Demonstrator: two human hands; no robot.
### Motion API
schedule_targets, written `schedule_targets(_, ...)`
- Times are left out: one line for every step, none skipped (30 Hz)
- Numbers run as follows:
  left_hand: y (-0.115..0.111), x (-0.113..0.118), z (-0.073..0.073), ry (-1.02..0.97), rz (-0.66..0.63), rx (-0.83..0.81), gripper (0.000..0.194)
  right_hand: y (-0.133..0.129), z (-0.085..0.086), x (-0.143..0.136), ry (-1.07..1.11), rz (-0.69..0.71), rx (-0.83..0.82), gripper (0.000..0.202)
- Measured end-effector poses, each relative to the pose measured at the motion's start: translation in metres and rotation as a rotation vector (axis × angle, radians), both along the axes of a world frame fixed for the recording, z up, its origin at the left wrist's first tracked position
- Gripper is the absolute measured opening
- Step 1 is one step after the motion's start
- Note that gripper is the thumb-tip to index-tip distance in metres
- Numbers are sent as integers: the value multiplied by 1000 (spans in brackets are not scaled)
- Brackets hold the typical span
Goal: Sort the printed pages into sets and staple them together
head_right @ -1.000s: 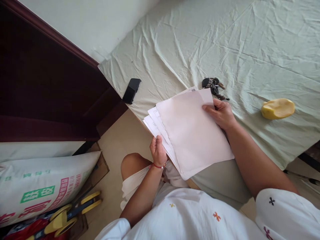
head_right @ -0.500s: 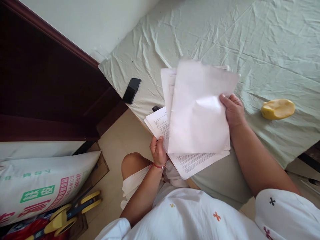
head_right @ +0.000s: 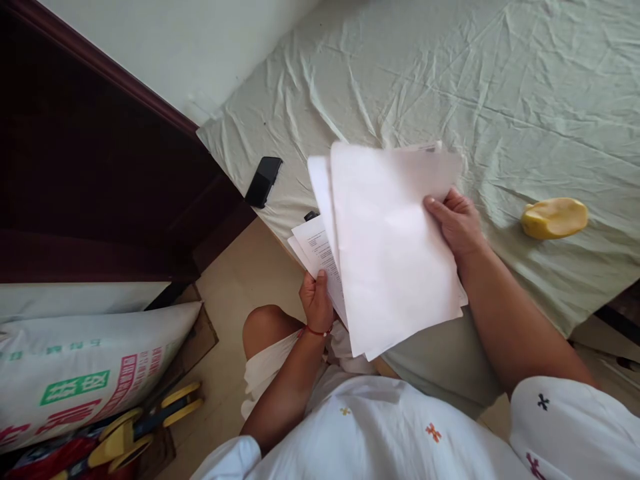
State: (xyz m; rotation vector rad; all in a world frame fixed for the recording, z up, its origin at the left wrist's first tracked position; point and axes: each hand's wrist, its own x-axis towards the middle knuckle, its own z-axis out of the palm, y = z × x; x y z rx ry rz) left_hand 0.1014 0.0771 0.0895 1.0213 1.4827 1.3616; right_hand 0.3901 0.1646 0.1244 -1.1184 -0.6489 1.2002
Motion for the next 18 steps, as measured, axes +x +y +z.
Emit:
schedule_targets(0,0,0,21,-2,6,45,0,-3,-1,-54,56,8,40)
schedule_targets(0,-1,0,45,-5,14,45,-1,-6,-2,-127,108,20,39)
schedule_targets(0,-1,0,68,-7,22,45,0,-10,-2,-219,149,36,38)
schedule_targets(0,-1,1,89,-9,29,45,1,-13,-1,-326,176,53,35)
schedule_targets(0,-1,0,105,-10,35,45,2,-16,0,-440,197,69,32)
schedule_targets(0,-1,0,116,-8,38,46,3,-19,2,-549,212,79,29)
schedule_targets(0,-1,0,122,-8,40,46,4,-21,4,-644,229,84,25)
schedule_targets(0,-1,0,127,-8,39,46,5,-22,6,-723,250,86,22)
schedule_targets(0,-1,0,132,-9,37,46,5,-22,7,-784,271,85,21)
schedule_targets(0,-1,1,139,-10,34,47,6,-21,8,-831,288,84,21)
schedule_targets(1,-1,1,147,-10,31,47,6,-20,8,-868,300,81,22)
schedule_targets(1,0,1,157,-12,27,47,5,-19,8,-897,308,77,24)
schedule_targets(1,0,2,169,-12,24,48,5,-17,8,-913,315,73,27)
schedule_targets(1,0,2,182,-11,22,48,5,-15,7,-918,318,71,31)
schedule_targets(1,-1,3,194,-10,22,48,4,-14,6,-921,320,71,36)
schedule_targets(1,-1,3,206,-9,22,48,4,-13,5,-929,319,73,40)
schedule_targets(1,-1,3,215,-8,25,48,4,-13,5,-948,318,78,44)
schedule_targets(1,-2,3,221,-10,30,47,4,-13,4,-977,318,81,47)
